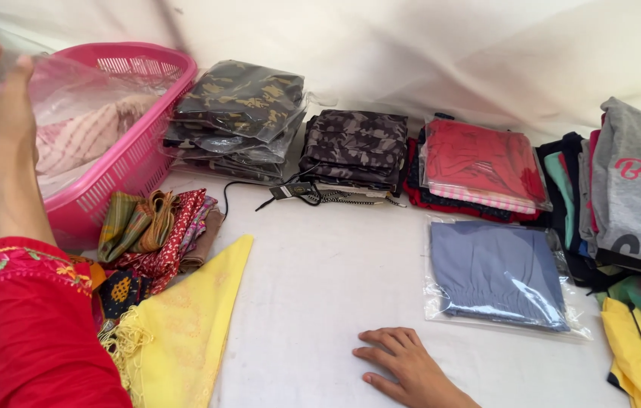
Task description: The person places folded camouflage-patterned pants into clear plastic bags on a white table. They smooth the fabric inside the bag, fold the bag's edges over the item, and place the packaged pants onto a stack. The person repeats this process with additional pairs of pants.
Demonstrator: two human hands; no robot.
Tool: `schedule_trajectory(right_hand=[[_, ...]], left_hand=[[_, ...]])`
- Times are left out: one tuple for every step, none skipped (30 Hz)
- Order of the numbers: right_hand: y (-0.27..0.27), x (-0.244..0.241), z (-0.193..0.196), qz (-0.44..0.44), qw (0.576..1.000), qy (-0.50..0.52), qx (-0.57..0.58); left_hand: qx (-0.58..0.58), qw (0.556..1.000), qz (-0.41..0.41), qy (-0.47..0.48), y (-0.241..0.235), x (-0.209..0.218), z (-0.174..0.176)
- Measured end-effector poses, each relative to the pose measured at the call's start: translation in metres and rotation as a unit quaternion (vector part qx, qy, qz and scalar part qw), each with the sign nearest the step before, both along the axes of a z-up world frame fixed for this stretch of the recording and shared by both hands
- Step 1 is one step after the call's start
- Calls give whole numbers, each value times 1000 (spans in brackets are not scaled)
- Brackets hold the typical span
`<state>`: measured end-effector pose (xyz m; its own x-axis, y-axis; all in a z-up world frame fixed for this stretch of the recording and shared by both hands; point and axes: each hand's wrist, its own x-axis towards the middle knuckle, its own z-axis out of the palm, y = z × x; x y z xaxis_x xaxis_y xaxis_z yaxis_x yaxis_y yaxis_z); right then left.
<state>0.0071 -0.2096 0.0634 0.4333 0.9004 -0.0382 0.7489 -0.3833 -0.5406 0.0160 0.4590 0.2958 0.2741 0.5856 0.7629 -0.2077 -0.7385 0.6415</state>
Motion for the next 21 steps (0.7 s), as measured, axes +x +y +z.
schedule_trajectory(right_hand=[[-1,0,1,1,1000,2,3],[-2,-1,1,3,1000,-5,21],[-4,-1,2,6,999,-13,39],[-3,-2,5,7,999,-13,41],[-2,-3,10,-1,999,-7,32],[-1,-5,14,-9,1000,-1,22],[-1,-5,13,-9,1000,1,23],[0,-5,11,-7,999,-8,31],[-2,-5,10,-4,999,-18,36],[-3,-5,8,-3,999,-18,34],[-5,-5,7,1,998,-36,55],[-6,-6,6,5,996,-54,76],[-9,-2,-3,5,996,-53,74],[-12,2,-13,-23,989,-41,137],[-15,5,-22,-52,978,-27,199],[-18,6,-27,-54,978,-26,198],[-18,11,-30,-166,951,96,241],[-19,16,-32,-272,896,215,277],[-22,23,-39,-272,896,213,279],[-25,30,-46,-247,875,189,371],[-28,37,-54,-219,846,163,459]], left_hand=[[3,1000,1,2,-28,-2,18],[51,999,7,16,-57,-5,36],[100,995,14,29,-86,-8,52],[102,994,16,29,-101,-7,54],[262,956,121,54,-116,-6,55],[412,880,224,77,-130,-5,57],[413,880,224,78,-158,-3,50],[444,859,237,99,-186,-2,44],[471,838,249,120,-215,-1,35],[469,838,250,121,-254,-3,18],[484,814,274,169,-294,-4,1],[497,787,296,216,-334,-6,-15],[495,787,296,218,-363,-8,-46],[486,795,257,257,-392,-10,-78],[476,800,216,295,-421,-11,-109],[476,800,214,296,-450,-18,-145],[449,819,133,332,-476,-22,-180],[419,830,50,365,-502,-25,-215],[420,831,50,362,-521,-36,-232],[395,830,-13,393,-540,-46,-249],[368,825,-76,421,-559,-56,-266]])
